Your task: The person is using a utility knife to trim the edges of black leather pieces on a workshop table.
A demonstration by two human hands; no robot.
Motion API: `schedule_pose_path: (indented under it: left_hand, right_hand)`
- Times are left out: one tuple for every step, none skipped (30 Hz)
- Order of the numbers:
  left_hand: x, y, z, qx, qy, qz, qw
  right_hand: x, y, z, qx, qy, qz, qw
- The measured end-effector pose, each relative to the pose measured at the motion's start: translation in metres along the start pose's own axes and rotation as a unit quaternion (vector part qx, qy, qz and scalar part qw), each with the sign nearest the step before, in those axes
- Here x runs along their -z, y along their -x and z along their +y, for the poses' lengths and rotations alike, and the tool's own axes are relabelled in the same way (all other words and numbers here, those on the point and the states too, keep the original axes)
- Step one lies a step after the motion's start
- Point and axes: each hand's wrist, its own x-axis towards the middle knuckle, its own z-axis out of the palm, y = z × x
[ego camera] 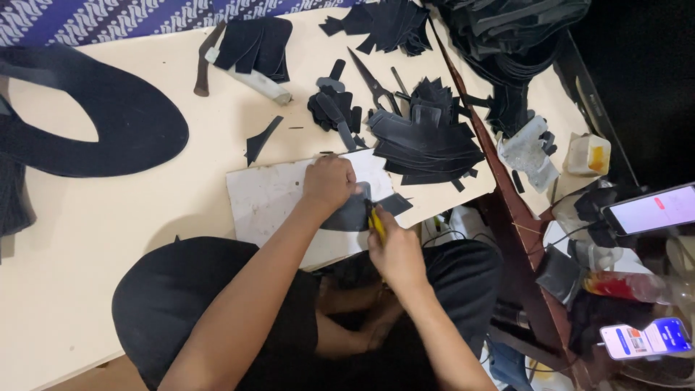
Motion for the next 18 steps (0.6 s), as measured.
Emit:
schedule_pose_path:
  left_hand:
    - [-0.006, -0.002, -0.003, 0.001, -0.001, 0.000, 1.000]
    - [-0.013, -0.004, -0.007, -0.004, -0.018, 0.003, 1.000]
    - [-0.018, -0.007, -0.009, -0.012, -0.035, 0.006, 0.999]
    - [-0.016, -0.008, -0.008, -0.013, -0.036, 0.006, 0.999]
    - [-0.015, -0.008, -0.008, -0.011, -0.032, 0.006, 0.999]
    - [-0.015, -0.008, -0.007, -0.008, -0.028, 0.006, 1.000]
    - [-0.015, -0.011, -0.007, -0.009, -0.031, 0.007, 0.999]
    - [-0.016, -0.014, -0.008, -0.008, -0.027, 0.004, 1.000]
    - [-0.019, -0.013, -0.008, -0.003, -0.017, -0.002, 1.000]
    - [-0.022, -0.012, -0.011, -0.001, -0.016, -0.002, 1.000]
    - [-0.023, -0.015, -0.013, -0.015, -0.028, -0.006, 0.999]
    - [-0.024, -0.017, -0.014, -0.028, -0.041, -0.009, 0.999]
    - [-0.021, -0.015, -0.012, -0.028, -0.041, -0.008, 0.999]
    - [-0.017, -0.014, -0.011, -0.039, -0.063, -0.005, 0.997]
    - [-0.015, -0.013, -0.009, -0.051, -0.087, -0.003, 0.995]
    - [-0.017, -0.013, -0.010, -0.052, -0.087, -0.003, 0.995]
    - [-0.018, -0.013, -0.011, -0.050, -0.081, -0.001, 0.995]
    - [-0.019, -0.014, -0.012, -0.049, -0.076, 0.002, 0.996]
  right_hand:
    - [0.005, 0.001, -0.002, 0.000, -0.001, -0.001, 1.000]
    - [0.010, 0.001, -0.005, -0.007, -0.033, 0.012, 0.999]
    - [0.016, 0.001, -0.007, -0.015, -0.065, 0.027, 0.997]
    - [0.014, -0.002, -0.008, -0.016, -0.065, 0.028, 0.997]
    - [0.012, -0.003, -0.008, -0.017, -0.061, 0.031, 0.998]
    - [0.010, -0.005, -0.008, -0.017, -0.056, 0.033, 0.998]
    - [0.014, -0.002, -0.010, -0.017, -0.059, 0.035, 0.998]
    - [0.019, 0.000, -0.012, -0.022, -0.053, 0.030, 0.998]
    - [0.023, 0.005, -0.014, -0.028, -0.044, 0.021, 0.998]
    - [0.027, 0.006, -0.015, -0.028, -0.042, 0.019, 0.999]
    - [0.031, 0.005, -0.016, -0.022, -0.042, 0.027, 0.999]
    - [0.036, 0.004, -0.018, -0.015, -0.042, 0.036, 0.998]
    - [0.036, 0.002, -0.020, -0.015, -0.042, 0.036, 0.998]
    - [0.037, -0.001, -0.022, 0.004, -0.063, 0.046, 0.997]
    - [0.037, -0.003, -0.023, 0.021, -0.084, 0.056, 0.995]
    - [0.033, -0.005, -0.019, 0.020, -0.085, 0.057, 0.995]
    - [0.029, -0.009, -0.016, 0.026, -0.081, 0.052, 0.995]
    - [0.025, -0.012, -0.013, 0.031, -0.078, 0.046, 0.995]
